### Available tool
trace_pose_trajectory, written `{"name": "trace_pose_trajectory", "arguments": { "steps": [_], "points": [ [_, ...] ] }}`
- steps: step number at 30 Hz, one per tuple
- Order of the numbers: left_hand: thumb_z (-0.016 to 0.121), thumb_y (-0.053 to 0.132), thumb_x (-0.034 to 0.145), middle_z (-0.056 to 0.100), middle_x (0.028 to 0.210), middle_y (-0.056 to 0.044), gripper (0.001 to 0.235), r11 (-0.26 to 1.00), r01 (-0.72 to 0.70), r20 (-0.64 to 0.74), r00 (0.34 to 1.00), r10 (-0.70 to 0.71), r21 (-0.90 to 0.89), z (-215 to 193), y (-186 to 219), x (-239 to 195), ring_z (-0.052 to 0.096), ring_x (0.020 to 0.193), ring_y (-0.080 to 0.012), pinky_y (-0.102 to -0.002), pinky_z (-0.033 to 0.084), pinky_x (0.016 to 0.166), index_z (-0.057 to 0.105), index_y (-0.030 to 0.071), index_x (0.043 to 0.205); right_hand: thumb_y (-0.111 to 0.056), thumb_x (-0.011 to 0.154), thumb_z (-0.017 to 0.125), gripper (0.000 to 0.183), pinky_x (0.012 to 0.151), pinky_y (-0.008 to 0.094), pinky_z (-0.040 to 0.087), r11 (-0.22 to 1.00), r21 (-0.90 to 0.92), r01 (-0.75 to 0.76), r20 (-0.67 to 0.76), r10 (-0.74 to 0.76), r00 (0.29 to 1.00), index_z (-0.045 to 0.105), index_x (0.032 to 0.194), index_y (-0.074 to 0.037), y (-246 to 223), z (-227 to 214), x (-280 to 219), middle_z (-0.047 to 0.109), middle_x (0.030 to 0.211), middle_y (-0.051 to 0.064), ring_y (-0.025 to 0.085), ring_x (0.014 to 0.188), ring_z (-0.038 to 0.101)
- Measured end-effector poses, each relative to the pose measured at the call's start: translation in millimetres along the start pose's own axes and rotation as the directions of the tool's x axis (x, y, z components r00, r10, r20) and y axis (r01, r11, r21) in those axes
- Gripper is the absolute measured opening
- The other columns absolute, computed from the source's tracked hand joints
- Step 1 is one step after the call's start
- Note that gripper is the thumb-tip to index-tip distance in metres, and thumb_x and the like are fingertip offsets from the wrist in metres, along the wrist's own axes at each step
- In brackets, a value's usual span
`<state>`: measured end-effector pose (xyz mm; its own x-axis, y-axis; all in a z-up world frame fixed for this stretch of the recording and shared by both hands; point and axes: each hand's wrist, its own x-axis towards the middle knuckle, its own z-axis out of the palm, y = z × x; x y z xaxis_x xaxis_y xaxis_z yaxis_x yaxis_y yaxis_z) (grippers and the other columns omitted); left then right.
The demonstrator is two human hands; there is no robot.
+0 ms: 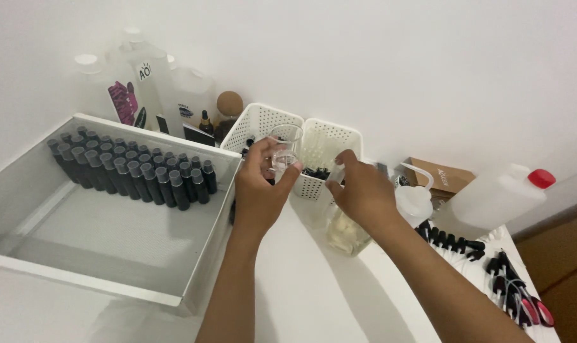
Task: Assembling small perfume spray bottles and transferring liquids between containers
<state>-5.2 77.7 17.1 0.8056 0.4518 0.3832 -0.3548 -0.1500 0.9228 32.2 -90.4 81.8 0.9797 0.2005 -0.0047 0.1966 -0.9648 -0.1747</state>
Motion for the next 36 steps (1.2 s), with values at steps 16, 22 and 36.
{"name": "trace_pose_trajectory", "arguments": {
  "steps": [16, 22, 36],
  "points": [
    [0.084, 0.024, 0.075, 0.08, 0.106, -0.003, 0.051, 0.956, -0.29, 0.376, 0.892, 0.251, 0.051, 41, 37, -36, 0.079, 0.094, -0.0273, -0.035, 0.062, 0.08, 0.062, 0.02, 0.121, -0.028, 0.093, 0.073, 0.066, 0.1, 0.053, 0.052, 0.726, 0.54, 0.425, -0.481, -0.149, 0.864, 0.045, 0.147, 0.0, 26, 0, -69, 0.067, 0.126, 0.029, 0.048, 0.122, 0.062],
    [0.079, 0.021, 0.081, 0.061, 0.143, -0.021, 0.073, 0.965, -0.16, 0.682, 0.731, -0.027, 0.209, 11, 47, -32, 0.069, 0.115, -0.0398, -0.05, 0.056, 0.097, 0.05, 0.009, 0.147, -0.013, 0.078, 0.085, 0.069, 0.097, 0.045, 0.057, 0.581, 0.744, 0.33, -0.437, 0.048, 0.898, 0.058, 0.141, -0.003, 55, -7, -85, 0.067, 0.118, 0.022, 0.035, 0.116, 0.069],
    [0.073, 0.008, 0.079, 0.061, 0.092, -0.009, 0.012, 0.384, -0.281, 0.311, 0.95, -0.016, 0.879, -15, -72, -8, 0.064, 0.08, -0.0388, -0.052, 0.052, 0.063, 0.063, 0.01, 0.085, -0.012, 0.08, 0.079, 0.056, 0.1, 0.029, 0.052, 0.566, 0.824, 0.042, -0.288, 0.353, 0.89, 0.056, 0.132, -0.01, 97, -16, -93, 0.072, 0.122, 0.006, 0.013, 0.117, 0.065]
  ]
}}
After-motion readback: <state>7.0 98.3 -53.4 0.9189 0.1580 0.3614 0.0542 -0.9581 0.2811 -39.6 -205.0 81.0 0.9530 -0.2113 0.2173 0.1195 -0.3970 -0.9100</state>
